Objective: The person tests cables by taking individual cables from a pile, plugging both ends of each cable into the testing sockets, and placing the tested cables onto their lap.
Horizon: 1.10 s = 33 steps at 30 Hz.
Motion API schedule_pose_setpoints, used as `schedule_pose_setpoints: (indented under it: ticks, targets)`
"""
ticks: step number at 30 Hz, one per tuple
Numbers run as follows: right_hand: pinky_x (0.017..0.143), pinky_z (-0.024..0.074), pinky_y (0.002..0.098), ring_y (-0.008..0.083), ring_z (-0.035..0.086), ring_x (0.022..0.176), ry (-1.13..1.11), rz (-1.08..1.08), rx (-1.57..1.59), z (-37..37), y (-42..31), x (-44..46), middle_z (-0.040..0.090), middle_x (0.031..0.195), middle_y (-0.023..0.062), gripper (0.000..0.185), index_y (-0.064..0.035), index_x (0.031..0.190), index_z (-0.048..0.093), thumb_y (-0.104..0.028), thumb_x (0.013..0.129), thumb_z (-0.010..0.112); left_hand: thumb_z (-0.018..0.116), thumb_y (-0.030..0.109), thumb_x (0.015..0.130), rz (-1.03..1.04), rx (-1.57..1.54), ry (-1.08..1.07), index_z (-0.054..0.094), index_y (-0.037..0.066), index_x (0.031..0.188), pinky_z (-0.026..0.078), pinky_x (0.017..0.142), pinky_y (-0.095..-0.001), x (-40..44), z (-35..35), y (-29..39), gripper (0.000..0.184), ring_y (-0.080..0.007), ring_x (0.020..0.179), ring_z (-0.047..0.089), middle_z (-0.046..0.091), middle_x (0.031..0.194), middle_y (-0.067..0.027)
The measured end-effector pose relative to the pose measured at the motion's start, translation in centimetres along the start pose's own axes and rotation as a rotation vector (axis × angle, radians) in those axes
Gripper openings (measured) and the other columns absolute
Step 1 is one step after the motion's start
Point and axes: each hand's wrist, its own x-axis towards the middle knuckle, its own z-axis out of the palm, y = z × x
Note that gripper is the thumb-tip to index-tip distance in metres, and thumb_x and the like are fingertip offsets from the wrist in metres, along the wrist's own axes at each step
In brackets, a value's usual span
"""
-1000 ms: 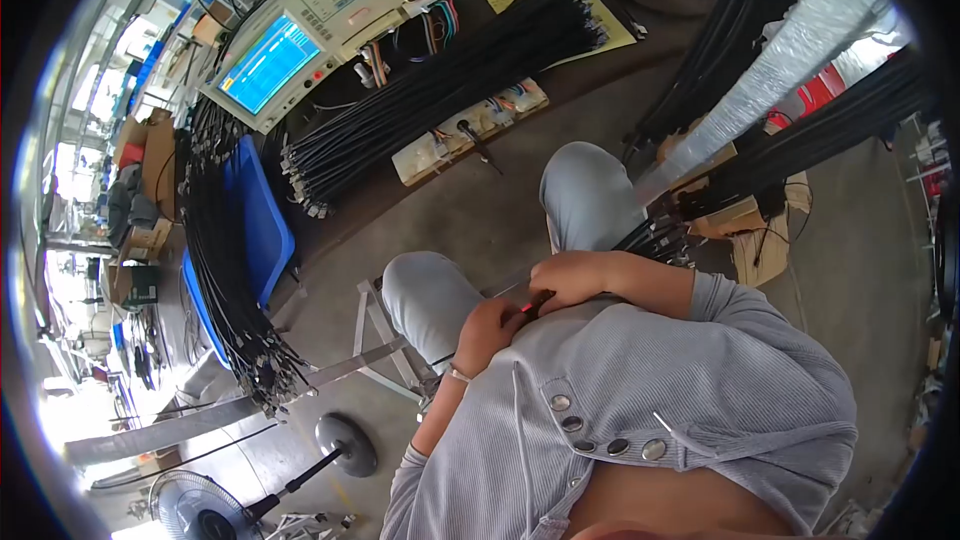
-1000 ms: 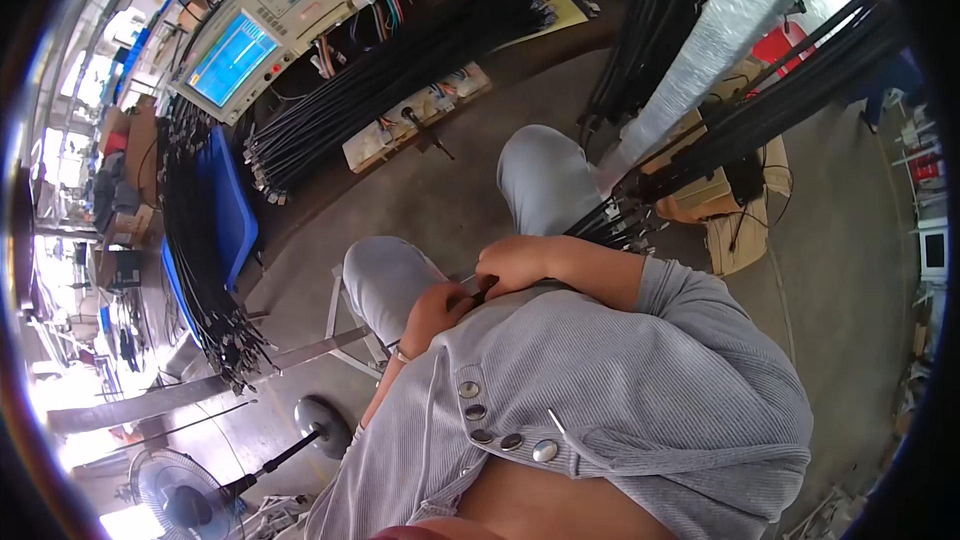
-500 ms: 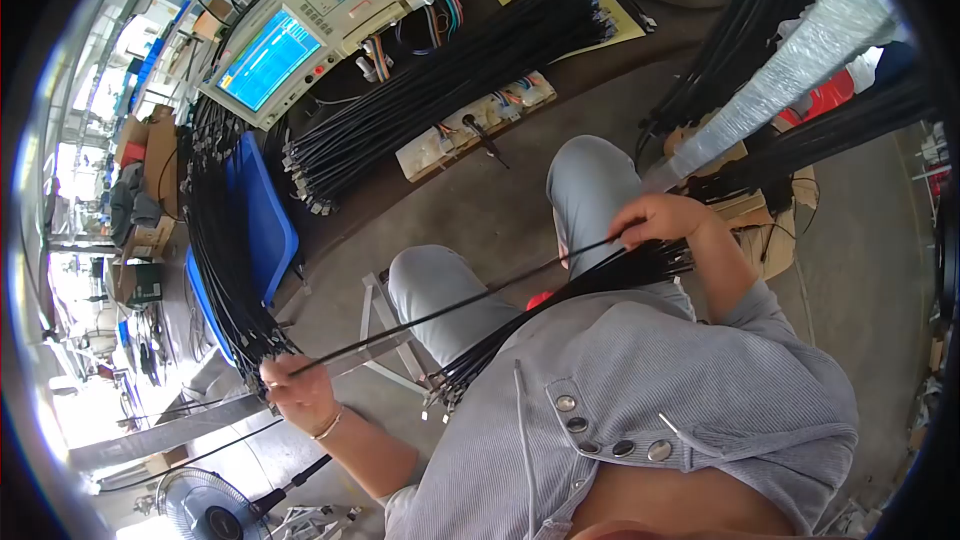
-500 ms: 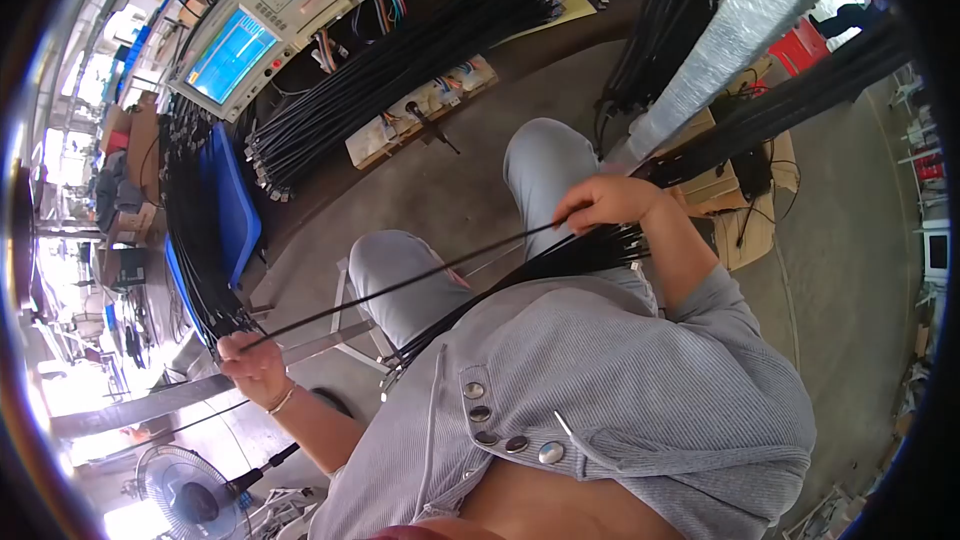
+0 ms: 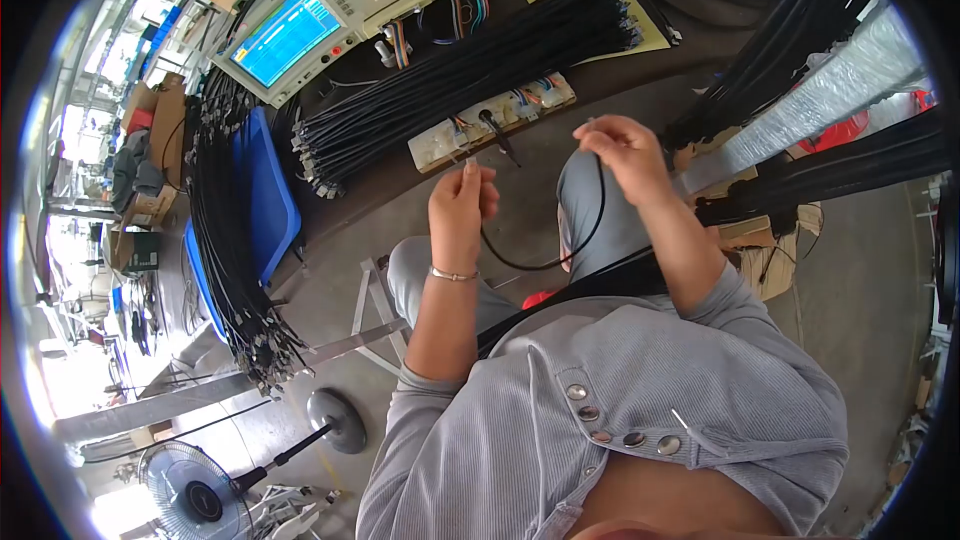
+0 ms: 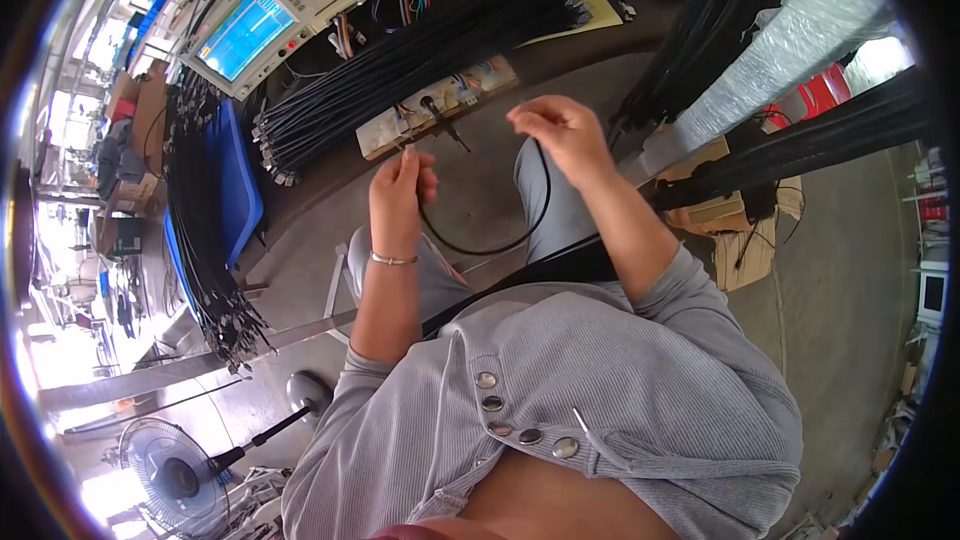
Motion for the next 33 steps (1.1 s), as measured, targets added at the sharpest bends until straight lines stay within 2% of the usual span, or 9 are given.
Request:
schedule_pose_setpoints:
  ticks: [5,8,10,15,18,20,23,29,33]
  targets:
    - [0.066,0.0424,0.0197,0.0085,0.057,0.076,-0.041,0.174,0.065,2.0,1.7,0.4,0.063,0.079,0.003,0.021,0.0009,0.096,0.063,-0.017,0.085,0.064,0.052,0.026,0.093,-0.052,-0.261,-0.009,0.061,0.0,0.084,0.038,0.046,-0.0214,2.4,0.6,-1.5,0.028,-0.0094,0.051,0.049,0.054,0.063,-0.0012]
    - [0.067,0.0432,0.0203,0.0091,0.058,0.077,-0.029,0.235,0.066,2.3,2.0,0.6,0.063,0.078,0.0036,0.021,0.0015,0.096,0.063,-0.016,0.085,0.064,0.054,0.027,0.092,-0.024,-0.361,0.005,0.061,0.001,0.084,0.04,0.047,-0.0215,2.7,0.5,-1.9,0.028,-0.0104,0.051,0.051,0.056,0.064,-0.0022]
    - [0.067,0.0432,0.0204,0.0092,0.058,0.076,0.004,0.202,-0.038,2.2,2.5,0.9,0.064,0.077,0.0039,0.02,0.0016,0.095,0.063,-0.016,0.085,0.064,0.055,0.027,0.091,-0.027,-0.334,0.187,0.061,0.001,0.084,0.042,0.048,-0.0221,2.1,1.5,-1.4,0.028,-0.0117,0.053,0.053,0.059,0.067,-0.0041]
    - [0.064,0.0436,0.0213,0.01,0.058,0.07,0.074,0.058,-0.336,1.8,3.6,1.6,0.063,0.074,0.0041,0.019,0.0017,0.087,0.064,-0.017,0.086,0.062,0.055,0.028,0.091,-0.144,-0.36,0.19,0.061,0.002,0.088,0.044,0.051,-0.0227,2.5,2.0,0.1,0.027,-0.0133,0.057,0.056,0.061,0.069,-0.0044]
    - [0.054,0.0385,0.0198,0.0069,0.051,0.059,0.107,0.078,-0.102,2.1,3.7,2.0,0.059,0.068,0.002,0.023,0.0,0.083,0.064,-0.021,0.088,0.058,0.054,0.033,0.091,-0.221,-0.336,0.108,0.061,0.003,0.091,0.045,0.053,-0.0231,2.3,1.0,0.5,0.031,-0.0138,0.058,0.057,0.061,0.069,-0.0034]
    - [0.048,0.0316,0.0206,0.0053,0.046,0.053,0.078,0.352,0.139,1.9,2.9,2.4,0.057,0.062,-0.0012,0.027,-0.0036,0.08,0.067,-0.027,0.087,0.056,0.052,0.036,0.092,-0.243,-0.312,0.043,0.061,0.003,0.093,0.046,0.054,-0.0238,1.9,0.5,0.5,0.034,-0.0144,0.059,0.058,0.062,0.069,-0.0039]
    - [0.045,0.0249,0.0207,0.0035,0.038,0.049,0.079,0.401,0.233,1.9,3.1,2.8,0.054,0.06,-0.0029,0.024,-0.0056,0.08,0.067,-0.026,0.086,0.057,0.047,0.042,0.092,-0.29,-0.326,-0.035,0.061,0.002,0.097,0.047,0.055,-0.0254,0.9,-0.4,-0.5,0.042,-0.0158,0.06,0.059,0.063,0.07,-0.0054]
    - [0.046,0.0264,0.0204,0.0032,0.04,0.05,0.187,0.399,0.202,2.8,3.7,3.4,0.056,0.062,-0.0024,0.024,-0.0046,0.08,0.067,-0.025,0.087,0.056,0.043,0.042,0.094,-0.264,-0.347,-0.029,0.06,-0.001,0.095,0.046,0.054,-0.024,-0.5,-0.8,-0.8,0.046,-0.0168,0.058,0.06,0.063,0.069,-0.0088]
    - [0.046,0.0266,0.0205,0.0037,0.039,0.05,0.181,0.435,0.179,2.8,1.4,3.8,0.057,0.062,-0.0017,0.027,-0.0042,0.082,0.066,-0.028,0.088,0.055,0.042,0.041,0.094,-0.22,-0.314,-0.062,0.06,-0.002,0.096,0.039,0.048,-0.0234,-0.7,-1.2,-1.0,0.047,-0.0142,0.051,0.053,0.061,0.067,-0.0076]
